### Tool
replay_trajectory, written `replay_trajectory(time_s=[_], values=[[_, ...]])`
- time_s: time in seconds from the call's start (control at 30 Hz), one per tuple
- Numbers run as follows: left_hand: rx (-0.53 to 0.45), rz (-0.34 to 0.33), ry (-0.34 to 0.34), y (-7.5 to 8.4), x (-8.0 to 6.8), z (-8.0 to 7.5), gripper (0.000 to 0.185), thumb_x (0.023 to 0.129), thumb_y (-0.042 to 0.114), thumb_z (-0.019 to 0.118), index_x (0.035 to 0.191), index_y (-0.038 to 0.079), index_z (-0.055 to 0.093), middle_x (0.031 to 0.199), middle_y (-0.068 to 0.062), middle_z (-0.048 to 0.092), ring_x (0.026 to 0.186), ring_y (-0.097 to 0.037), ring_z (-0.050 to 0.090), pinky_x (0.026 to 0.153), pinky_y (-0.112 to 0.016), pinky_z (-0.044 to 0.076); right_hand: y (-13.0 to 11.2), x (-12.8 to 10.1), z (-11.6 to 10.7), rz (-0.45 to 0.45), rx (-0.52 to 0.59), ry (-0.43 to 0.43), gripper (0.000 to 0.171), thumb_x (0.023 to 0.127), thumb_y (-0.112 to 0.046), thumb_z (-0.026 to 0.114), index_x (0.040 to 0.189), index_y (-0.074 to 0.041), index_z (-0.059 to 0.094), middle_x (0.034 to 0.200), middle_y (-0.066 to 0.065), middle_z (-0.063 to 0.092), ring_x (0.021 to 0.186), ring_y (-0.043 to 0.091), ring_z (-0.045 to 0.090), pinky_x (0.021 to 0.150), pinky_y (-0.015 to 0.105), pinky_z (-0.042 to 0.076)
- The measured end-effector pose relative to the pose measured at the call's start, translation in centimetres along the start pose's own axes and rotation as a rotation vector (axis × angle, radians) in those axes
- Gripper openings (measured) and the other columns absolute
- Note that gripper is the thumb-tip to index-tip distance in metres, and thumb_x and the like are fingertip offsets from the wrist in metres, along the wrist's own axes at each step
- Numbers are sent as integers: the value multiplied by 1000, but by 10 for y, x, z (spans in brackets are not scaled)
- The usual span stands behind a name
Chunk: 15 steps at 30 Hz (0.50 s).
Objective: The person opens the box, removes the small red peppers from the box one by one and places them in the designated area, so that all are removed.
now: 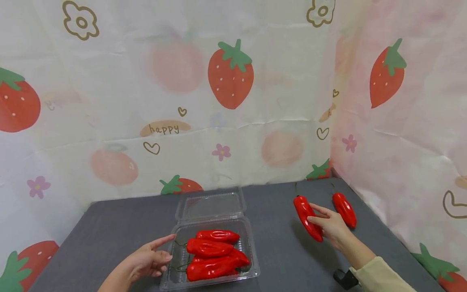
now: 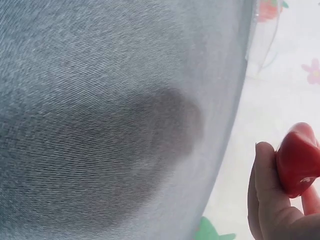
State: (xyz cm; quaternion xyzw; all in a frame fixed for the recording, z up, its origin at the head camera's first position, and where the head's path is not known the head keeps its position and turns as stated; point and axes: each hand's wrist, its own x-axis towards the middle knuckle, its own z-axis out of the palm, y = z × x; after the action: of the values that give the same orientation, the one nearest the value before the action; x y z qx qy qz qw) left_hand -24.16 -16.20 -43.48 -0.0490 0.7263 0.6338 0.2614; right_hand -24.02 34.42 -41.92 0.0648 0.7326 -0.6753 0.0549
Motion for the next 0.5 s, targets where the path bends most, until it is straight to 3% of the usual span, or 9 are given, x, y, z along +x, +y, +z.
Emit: replay_trajectory(time_s=[0.5], values=[[-6, 2, -22, -1, 1, -1, 71, 91, 1, 63, 152, 4, 27, 75, -1, 59, 57, -8, 60, 53, -22, 48, 15, 12, -11, -18, -9, 39, 65, 95, -13, 63, 148, 5, 30, 102, -3, 62, 85, 9, 60, 75, 31, 53]])
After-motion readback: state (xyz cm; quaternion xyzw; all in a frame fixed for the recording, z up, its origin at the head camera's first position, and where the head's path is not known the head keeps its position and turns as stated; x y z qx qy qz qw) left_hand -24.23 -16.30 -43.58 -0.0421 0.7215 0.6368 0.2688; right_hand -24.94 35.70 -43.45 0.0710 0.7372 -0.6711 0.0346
